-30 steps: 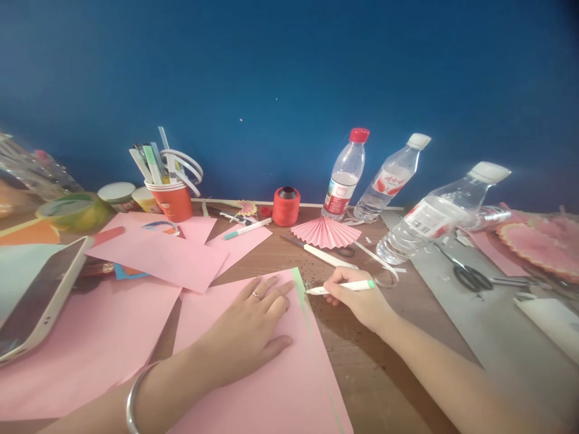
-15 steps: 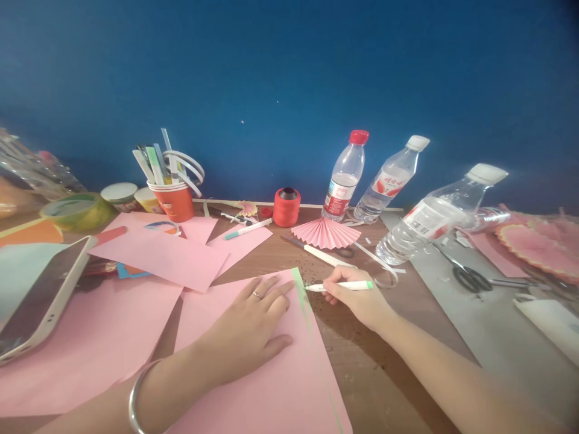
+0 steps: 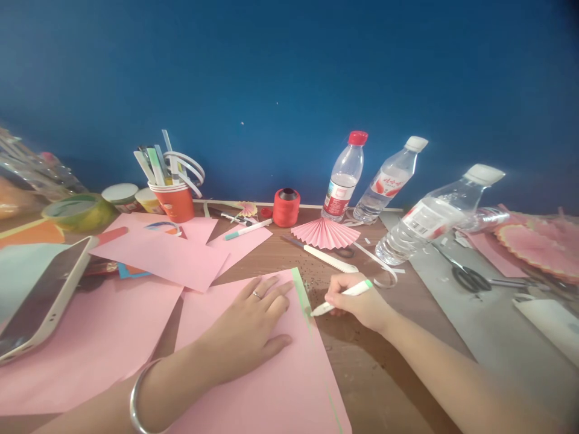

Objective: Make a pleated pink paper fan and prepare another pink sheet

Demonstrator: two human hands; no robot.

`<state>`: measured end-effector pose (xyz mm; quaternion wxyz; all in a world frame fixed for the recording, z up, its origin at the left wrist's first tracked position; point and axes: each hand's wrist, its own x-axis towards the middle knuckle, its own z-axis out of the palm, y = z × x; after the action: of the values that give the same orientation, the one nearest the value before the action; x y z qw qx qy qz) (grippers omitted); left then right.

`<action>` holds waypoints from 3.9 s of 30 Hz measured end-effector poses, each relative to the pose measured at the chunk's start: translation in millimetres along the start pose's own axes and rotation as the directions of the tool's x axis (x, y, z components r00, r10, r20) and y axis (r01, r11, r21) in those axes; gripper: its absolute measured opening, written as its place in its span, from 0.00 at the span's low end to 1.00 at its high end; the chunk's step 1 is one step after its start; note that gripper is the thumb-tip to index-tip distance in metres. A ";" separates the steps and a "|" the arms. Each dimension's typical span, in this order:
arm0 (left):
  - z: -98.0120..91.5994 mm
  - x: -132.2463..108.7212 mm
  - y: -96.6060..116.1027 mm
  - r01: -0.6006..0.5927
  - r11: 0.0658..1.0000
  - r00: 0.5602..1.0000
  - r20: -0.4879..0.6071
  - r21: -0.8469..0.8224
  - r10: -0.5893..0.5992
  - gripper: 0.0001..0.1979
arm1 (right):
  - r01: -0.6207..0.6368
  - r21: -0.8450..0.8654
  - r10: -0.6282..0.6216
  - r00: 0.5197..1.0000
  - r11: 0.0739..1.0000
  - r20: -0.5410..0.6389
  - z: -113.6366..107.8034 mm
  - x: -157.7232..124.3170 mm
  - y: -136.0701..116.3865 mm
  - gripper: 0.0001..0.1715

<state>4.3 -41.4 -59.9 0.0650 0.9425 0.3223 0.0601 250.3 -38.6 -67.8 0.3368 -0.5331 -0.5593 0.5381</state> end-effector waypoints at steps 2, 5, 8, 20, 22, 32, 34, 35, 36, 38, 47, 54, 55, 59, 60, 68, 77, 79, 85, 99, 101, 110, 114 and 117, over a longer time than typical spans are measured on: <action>-0.5 0.2 0.4 0.001 1.000 1.000 -0.001 -0.001 -0.001 0.12 | 0.011 0.007 -0.011 1.000 1.000 -0.015 0.0 0.1 0.8 0.12; -0.3 -0.3 0.2 -0.003 1.000 1.000 -0.024 -0.009 0.003 0.12 | 0.037 0.002 -0.037 0.999 0.999 -0.025 -0.2 0.4 1.6 0.11; 0.5 -1.1 -0.3 -0.004 1.000 1.000 -0.023 -0.006 0.004 0.13 | 0.022 -0.021 -0.022 1.000 1.000 0.003 -0.6 0.2 2.0 0.12; -0.5 -0.5 -0.5 0.000 1.000 1.000 0.008 0.019 0.000 0.13 | 0.013 -0.016 -0.012 0.998 1.000 0.065 -1.1 0.2 4.9 0.12; -0.5 -0.2 -0.3 -0.003 1.000 1.000 0.010 0.026 0.002 0.13 | 0.016 -0.006 -0.016 1.000 1.000 0.027 -0.8 0.5 4.4 0.11; 0.1 -0.9 0.5 -0.009 1.000 1.000 -0.018 0.005 0.009 0.12 | 0.026 0.012 -0.026 0.999 1.000 0.028 -1.0 1.3 3.5 0.11; -0.3 -0.6 0.9 -0.005 1.000 1.000 -0.011 0.004 0.006 0.13 | 0.024 0.008 -0.024 0.998 1.000 0.053 -0.9 1.3 3.9 0.11; -0.4 -0.3 1.0 -0.002 1.000 1.000 -0.004 0.006 0.002 0.13 | 0.032 0.014 -0.032 0.999 0.999 0.026 -1.0 1.4 4.1 0.10; -0.6 0.1 1.0 0.000 1.000 1.000 0.001 0.008 0.000 0.13 | 0.040 0.023 -0.040 0.999 0.999 -0.011 -1.1 1.5 4.2 0.09; -0.7 0.7 0.8 0.002 1.000 1.000 0.008 0.011 -0.002 0.13 | 0.034 0.026 -0.034 0.999 0.999 -0.013 -1.5 1.8 4.4 0.09; -0.6 -1.3 0.2 -0.002 1.000 1.000 -0.005 0.010 0.002 0.14 | 0.007 0.036 -0.007 1.000 0.999 -0.002 -0.9 0.3 -1.9 0.12; 1.7 0.6 -1.1 0.012 0.999 1.000 -0.022 0.041 -0.011 0.11 | 0.039 0.196 -0.026 0.997 0.980 -0.066 -2.9 3.3 6.6 0.11; 1.9 1.5 -1.4 0.028 0.999 0.999 -0.037 0.039 -0.026 0.09 | 0.055 0.230 -0.032 0.994 0.972 -0.101 -3.2 3.7 8.3 0.11; 0.5 4.3 -0.5 0.067 0.998 0.996 -0.068 0.016 -0.066 0.07 | 0.040 0.179 -0.025 0.996 0.983 -0.084 -3.0 2.3 8.4 0.11; -0.5 4.5 0.5 0.061 0.998 0.996 -0.062 0.014 -0.060 0.08 | 0.027 0.147 -0.017 0.997 0.989 -0.073 -2.6 1.4 7.0 0.11; -6.4 1.1 7.3 0.027 0.998 1.000 0.002 0.051 -0.027 0.18 | 0.009 0.067 -0.007 1.000 0.998 -0.022 1.4 -1.4 2.7 0.11; 0.6 -2.5 4.3 0.018 0.999 1.000 -0.025 0.033 -0.017 0.18 | 0.113 -0.065 -0.116 0.992 0.991 -0.048 0.6 -1.1 10.7 0.09; 0.7 -2.5 4.1 0.019 1.000 0.999 -0.039 0.024 -0.018 0.18 | 0.109 -0.070 -0.112 0.993 0.992 -0.045 0.4 -0.9 10.4 0.09; -0.1 -1.4 4.0 0.021 1.000 0.999 -0.046 0.012 -0.020 0.17 | 0.045 -0.040 -0.045 0.999 0.998 -0.004 -0.4 -0.6 5.1 0.11; 0.5 -0.9 3.7 0.014 1.000 0.999 -0.032 0.005 -0.014 0.17 | 0.032 -0.058 -0.025 0.993 0.998 0.117 -4.7 -2.5 -0.5 0.12; 1.0 -1.2 3.3 0.014 1.000 0.999 -0.030 0.008 -0.014 0.17 | 0.046 -0.075 -0.036 0.991 0.996 0.131 -5.2 -2.5 -0.7 0.13; 0.5 -1.6 3.3 0.017 1.000 1.000 -0.019 0.017 -0.016 0.17 | 0.058 -0.133 -0.028 0.976 0.989 0.215 -7.0 -3.6 -0.5 0.13; 1.1 -1.5 2.8 0.013 1.000 0.999 -0.038 -0.001 -0.013 0.17 | 0.083 -0.122 -0.043 0.952 0.989 0.304 -9.5 -5.2 0.4 0.14; 1.3 -1.6 2.6 0.017 1.000 0.999 -0.032 -0.003 -0.017 0.17 | 0.111 -0.124 -0.060 0.932 0.986 0.358 -11.4 -5.8 0.7 0.14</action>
<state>4.8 -44.5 -60.8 0.0616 0.9385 0.3312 0.0752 262.6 -41.4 -65.2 0.2151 -0.4257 -0.6702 0.5687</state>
